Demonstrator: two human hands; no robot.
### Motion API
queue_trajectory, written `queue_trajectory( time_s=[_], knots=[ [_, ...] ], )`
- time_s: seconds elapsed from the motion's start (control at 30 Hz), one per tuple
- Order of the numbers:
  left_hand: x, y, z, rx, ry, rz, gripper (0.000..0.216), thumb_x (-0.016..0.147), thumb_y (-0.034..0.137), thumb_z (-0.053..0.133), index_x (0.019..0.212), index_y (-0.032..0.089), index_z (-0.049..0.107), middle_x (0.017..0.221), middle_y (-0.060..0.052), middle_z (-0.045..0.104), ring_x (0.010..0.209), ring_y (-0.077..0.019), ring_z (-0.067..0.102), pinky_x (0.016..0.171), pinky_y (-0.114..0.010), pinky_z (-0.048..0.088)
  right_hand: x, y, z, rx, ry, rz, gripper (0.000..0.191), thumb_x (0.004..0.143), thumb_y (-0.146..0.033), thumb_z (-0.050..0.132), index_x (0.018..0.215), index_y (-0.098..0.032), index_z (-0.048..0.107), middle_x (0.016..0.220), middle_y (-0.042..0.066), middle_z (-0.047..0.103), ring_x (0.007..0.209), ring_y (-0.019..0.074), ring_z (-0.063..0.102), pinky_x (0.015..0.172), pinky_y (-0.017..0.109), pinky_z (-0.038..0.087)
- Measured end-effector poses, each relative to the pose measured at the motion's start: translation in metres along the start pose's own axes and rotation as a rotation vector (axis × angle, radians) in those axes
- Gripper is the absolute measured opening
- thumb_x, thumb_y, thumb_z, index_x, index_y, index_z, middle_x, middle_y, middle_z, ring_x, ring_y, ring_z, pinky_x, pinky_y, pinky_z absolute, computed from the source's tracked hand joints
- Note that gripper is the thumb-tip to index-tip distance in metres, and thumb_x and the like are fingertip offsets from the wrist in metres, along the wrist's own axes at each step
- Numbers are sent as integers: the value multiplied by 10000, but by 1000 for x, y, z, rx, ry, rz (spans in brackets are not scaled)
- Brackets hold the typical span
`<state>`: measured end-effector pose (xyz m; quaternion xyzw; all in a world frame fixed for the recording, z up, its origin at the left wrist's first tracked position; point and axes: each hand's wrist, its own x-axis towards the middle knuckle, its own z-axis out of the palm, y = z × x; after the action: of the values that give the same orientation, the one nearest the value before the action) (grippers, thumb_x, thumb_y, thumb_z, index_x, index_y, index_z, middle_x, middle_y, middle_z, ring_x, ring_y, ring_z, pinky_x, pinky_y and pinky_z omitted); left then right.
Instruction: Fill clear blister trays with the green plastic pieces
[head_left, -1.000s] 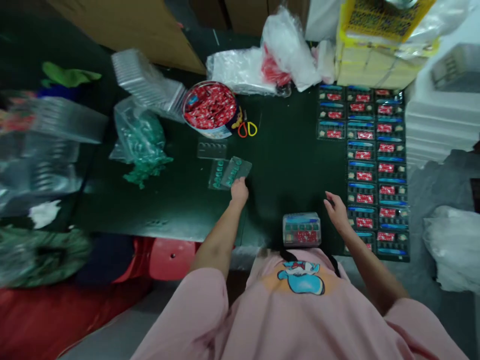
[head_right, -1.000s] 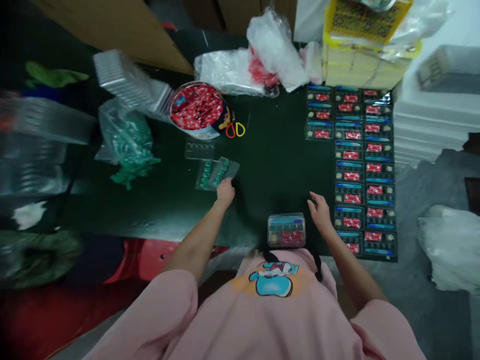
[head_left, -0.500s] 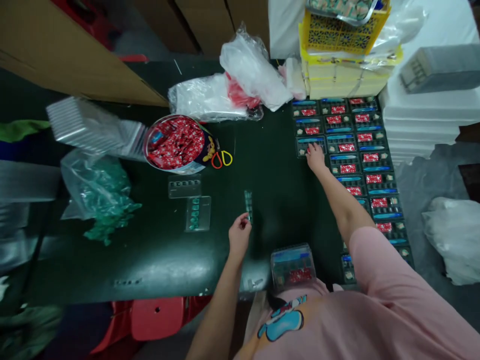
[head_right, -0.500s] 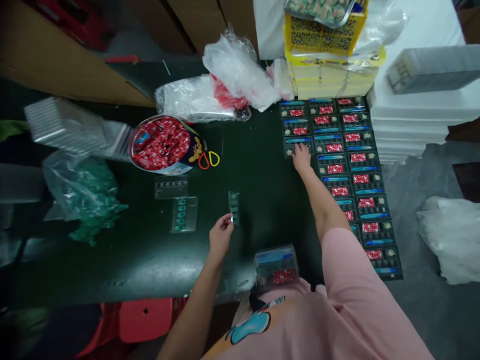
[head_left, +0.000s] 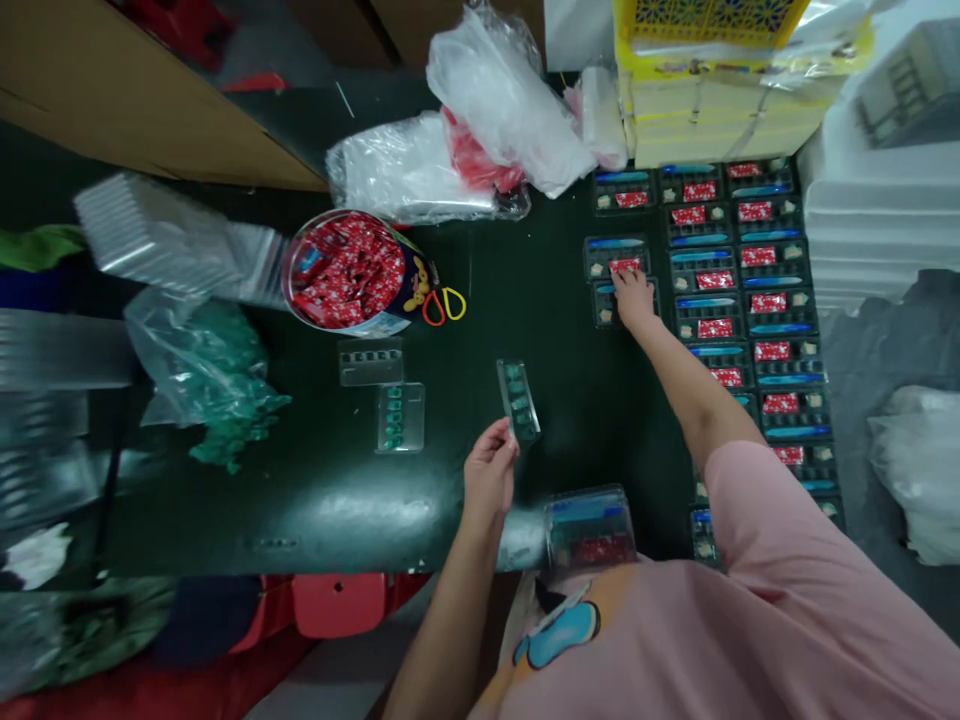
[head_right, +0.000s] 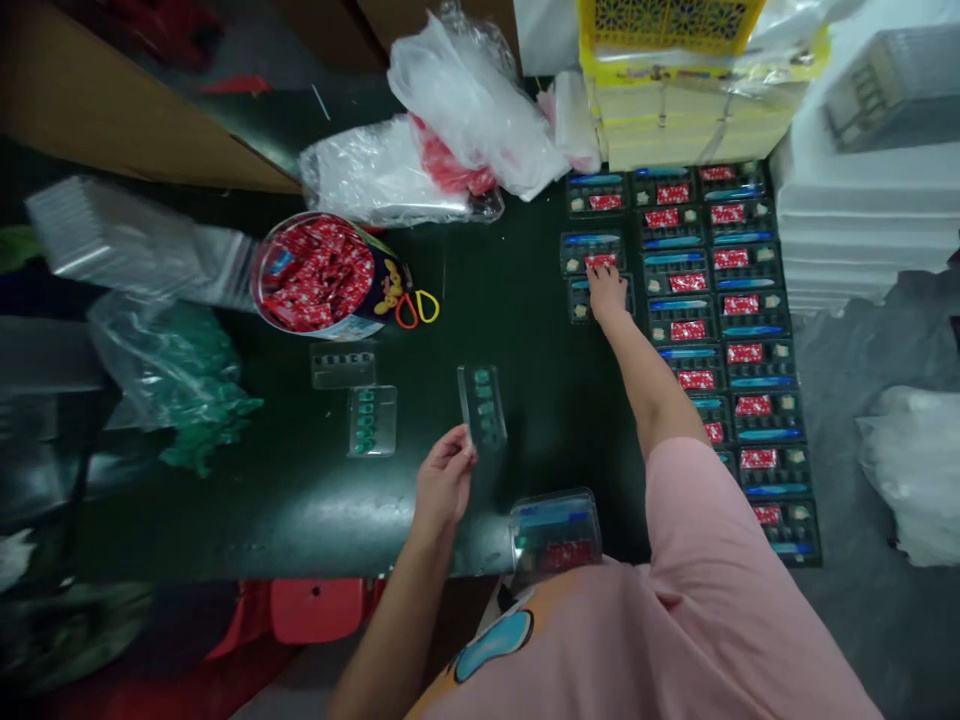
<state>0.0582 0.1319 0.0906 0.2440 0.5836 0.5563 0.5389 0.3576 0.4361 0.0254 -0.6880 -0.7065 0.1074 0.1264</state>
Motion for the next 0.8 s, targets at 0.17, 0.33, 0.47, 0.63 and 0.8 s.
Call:
queue_trajectory(
  time_s=[0.17,0.33,0.47,0.63,0.8],
  knots=[
    [6,7,23,-139,-109,5,401,702,281,772,1093,280,683,831,9,578,683,-63,533,675,-207,478,-86,-31,11,57,-70,-95,487,924,-93,413,1385,-211,518,1457,148,473,1335,365,321,1012,609,345],
    [17,12,56,-94,-187,65,380,767,340,707,1131,285,613,852,3,536,735,-88,526,751,-253,477,-178,-56,5,467,17,-45,393,905,-205,517,1292,-223,588,1403,131,530,1346,333,370,1066,570,350],
    [8,4,83,-103,-243,93,304,773,348,674,1047,284,559,841,6,503,791,-106,542,814,-276,480,-249,-79,-8,1274,-112,333,449,922,-514,481,1293,-265,527,1081,95,676,1011,241,654,859,437,543],
    [-26,-32,98,-12,-345,-18,247,750,370,675,867,234,505,807,7,524,782,-115,570,850,-316,494,-287,-86,-18,1899,-166,517,473,761,-510,718,1155,-297,565,984,28,688,944,190,684,737,314,571],
    [-15,-49,78,-57,-415,-259,331,656,241,743,942,210,578,876,-10,616,903,-141,636,899,-326,491,-280,-44,-17,1784,-37,568,417,674,-390,774,1049,-270,634,857,-19,648,746,120,644,626,233,510]
  ],
)
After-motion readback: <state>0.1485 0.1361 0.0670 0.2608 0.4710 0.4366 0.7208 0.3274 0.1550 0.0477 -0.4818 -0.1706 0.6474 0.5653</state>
